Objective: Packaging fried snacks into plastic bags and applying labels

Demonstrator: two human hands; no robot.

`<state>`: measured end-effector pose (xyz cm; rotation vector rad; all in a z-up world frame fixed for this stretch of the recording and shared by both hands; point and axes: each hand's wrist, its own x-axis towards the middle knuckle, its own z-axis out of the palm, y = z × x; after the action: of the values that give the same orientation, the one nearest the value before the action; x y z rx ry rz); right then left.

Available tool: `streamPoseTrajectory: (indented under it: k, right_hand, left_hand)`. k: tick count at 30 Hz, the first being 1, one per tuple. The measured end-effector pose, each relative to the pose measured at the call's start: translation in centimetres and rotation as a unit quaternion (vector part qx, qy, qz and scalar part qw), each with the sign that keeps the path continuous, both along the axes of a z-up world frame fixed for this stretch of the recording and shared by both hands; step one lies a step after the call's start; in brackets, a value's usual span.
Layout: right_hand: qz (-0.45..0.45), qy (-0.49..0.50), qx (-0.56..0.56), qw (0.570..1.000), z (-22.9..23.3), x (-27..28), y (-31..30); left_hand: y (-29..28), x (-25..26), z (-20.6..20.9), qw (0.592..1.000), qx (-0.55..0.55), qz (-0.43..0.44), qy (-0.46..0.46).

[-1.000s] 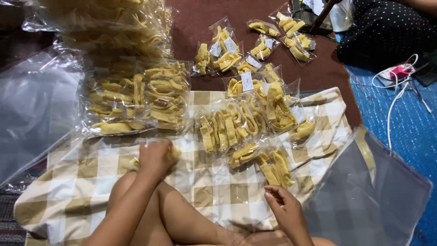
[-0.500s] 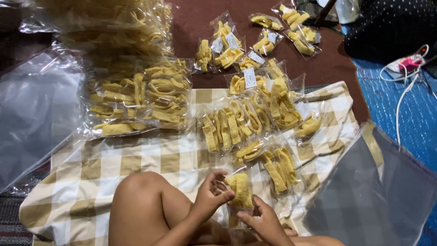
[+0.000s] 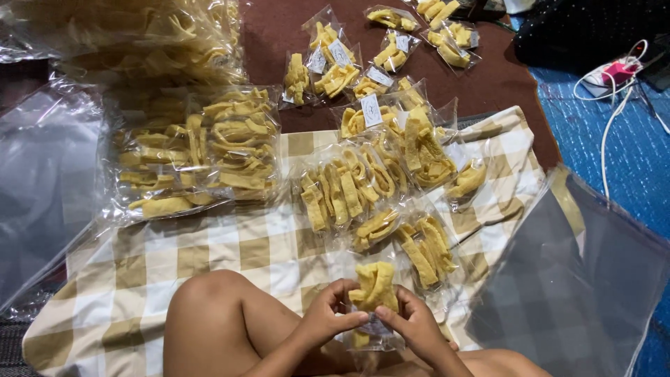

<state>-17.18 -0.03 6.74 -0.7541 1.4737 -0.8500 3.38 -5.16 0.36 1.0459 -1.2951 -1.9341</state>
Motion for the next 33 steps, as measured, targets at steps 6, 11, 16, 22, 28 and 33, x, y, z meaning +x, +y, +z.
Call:
streamPoseTrajectory:
  k: [6,11,16,22,28,33]
  right_hand:
    - [0.042,0.003,0.005,0.999,-1.0,-0.1,0.3]
    - [0.012,-0.027,0.087,0.996,1.2,0.4,-0.2]
    - [-0.055,0.053,-0.020,0.997,0.3,-1.3,-0.6]
    - [-0.074,0.079,0.001,0.994,-0.7,-1.3,-0.4]
    - [-0.028,0.085,-0.010,0.996,-2.3,-1.4,0.2]
    - [-0.027,0.085,0.003,0.996,-1.6,-1.1,0.0]
  left_hand:
    - [-0.3,-0.4,-0.2,0.995,0.082,0.041,0.035]
    - [-0.6,0.2,2.5,0.998,0.066,0.019,-0.003]
    - [-0.2,0.1,4.6,0.996,-0.023,-0.074,-0.052]
    - [0.1,0.2,3.0,0.995,-0.013,-0.097,0.015]
    - [-0.4,-0.1,0.7,0.998,0.051,-0.025,0.028]
    - [-0.7,0.1,1.9,0.999,0.029,-0.001,0.021]
